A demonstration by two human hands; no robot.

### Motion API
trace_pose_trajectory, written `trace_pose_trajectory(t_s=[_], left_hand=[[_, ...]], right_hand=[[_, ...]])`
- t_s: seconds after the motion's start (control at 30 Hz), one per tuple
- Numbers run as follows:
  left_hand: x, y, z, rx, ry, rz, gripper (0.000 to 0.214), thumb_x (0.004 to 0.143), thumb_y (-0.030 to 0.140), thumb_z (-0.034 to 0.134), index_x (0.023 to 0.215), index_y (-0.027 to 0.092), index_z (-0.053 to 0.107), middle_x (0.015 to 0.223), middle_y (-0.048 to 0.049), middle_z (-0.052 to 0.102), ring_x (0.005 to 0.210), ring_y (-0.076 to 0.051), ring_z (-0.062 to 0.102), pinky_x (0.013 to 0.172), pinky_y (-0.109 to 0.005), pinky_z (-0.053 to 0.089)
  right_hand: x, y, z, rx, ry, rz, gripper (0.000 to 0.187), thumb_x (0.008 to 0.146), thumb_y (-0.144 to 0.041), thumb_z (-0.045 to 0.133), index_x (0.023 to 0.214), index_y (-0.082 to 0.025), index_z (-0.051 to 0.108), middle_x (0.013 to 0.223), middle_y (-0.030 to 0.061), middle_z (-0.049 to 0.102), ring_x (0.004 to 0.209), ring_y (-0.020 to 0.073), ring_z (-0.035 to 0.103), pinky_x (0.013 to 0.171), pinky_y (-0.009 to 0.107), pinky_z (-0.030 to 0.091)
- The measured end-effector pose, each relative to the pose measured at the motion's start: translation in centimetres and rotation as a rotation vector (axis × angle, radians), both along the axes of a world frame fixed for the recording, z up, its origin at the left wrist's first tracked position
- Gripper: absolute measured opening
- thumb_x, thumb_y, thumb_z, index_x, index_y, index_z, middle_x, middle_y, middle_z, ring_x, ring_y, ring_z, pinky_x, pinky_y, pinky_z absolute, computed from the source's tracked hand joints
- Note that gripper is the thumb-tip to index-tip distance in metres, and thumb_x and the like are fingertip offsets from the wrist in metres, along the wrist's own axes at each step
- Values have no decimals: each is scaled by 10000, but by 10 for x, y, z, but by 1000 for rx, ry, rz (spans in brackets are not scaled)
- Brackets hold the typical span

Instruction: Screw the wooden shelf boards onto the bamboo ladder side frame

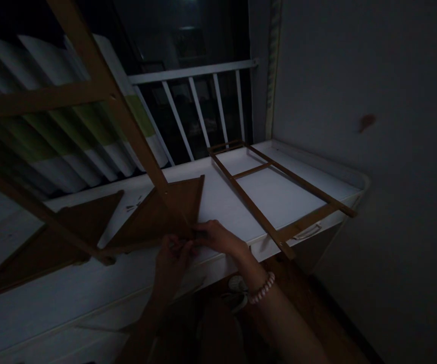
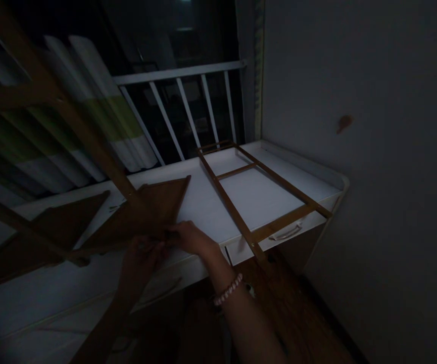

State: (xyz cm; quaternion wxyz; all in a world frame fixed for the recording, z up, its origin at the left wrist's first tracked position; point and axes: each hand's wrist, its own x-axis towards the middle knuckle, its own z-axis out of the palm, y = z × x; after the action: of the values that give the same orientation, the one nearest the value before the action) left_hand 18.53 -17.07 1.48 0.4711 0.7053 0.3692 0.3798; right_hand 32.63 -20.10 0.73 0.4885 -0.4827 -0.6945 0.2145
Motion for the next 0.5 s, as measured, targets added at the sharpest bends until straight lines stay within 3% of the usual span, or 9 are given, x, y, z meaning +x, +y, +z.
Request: trace_pose_trajectory(t_s=[0.13, 0.23, 0.4, 0.5], left_hand=[[0, 2, -4, -14, 21, 66, 308, 644, 354, 550, 710, 227, 277, 467, 77, 538, 306, -72, 403, 311, -161, 292], [0, 5, -8, 75, 122, 140, 307, 643, 377, 552, 729, 229, 297, 482, 62, 548, 356, -104, 465, 353, -188, 331], [-1, 5, -3, 388, 376, 335, 297, 630, 410, 555, 734, 228, 345, 540, 32, 549, 484, -167, 553, 431, -223, 360], [-5, 7, 3, 599, 560, 395, 279, 648, 398, 542, 822, 221, 415, 526, 31, 526, 452, -172, 530, 424, -227, 330]], right_hand=[[0, -1, 0, 10, 28, 16, 403, 702, -145, 535, 1099, -210, 524, 960, 24, 620, 870, 162, 564, 760, 249, 402], [-1, -2, 1, 7, 44, 12, 412, 710, -135, 520, 1113, -222, 510, 1018, 23, 597, 938, 173, 539, 816, 275, 384], [-2, -3, 1, -5, 64, 31, 400, 727, -131, 505, 1114, -234, 508, 1005, 13, 602, 914, 175, 550, 787, 272, 400], [-2, -3, 2, -12, 44, 17, 394, 715, -138, 527, 1094, -247, 525, 994, 11, 605, 906, 184, 547, 778, 271, 396]])
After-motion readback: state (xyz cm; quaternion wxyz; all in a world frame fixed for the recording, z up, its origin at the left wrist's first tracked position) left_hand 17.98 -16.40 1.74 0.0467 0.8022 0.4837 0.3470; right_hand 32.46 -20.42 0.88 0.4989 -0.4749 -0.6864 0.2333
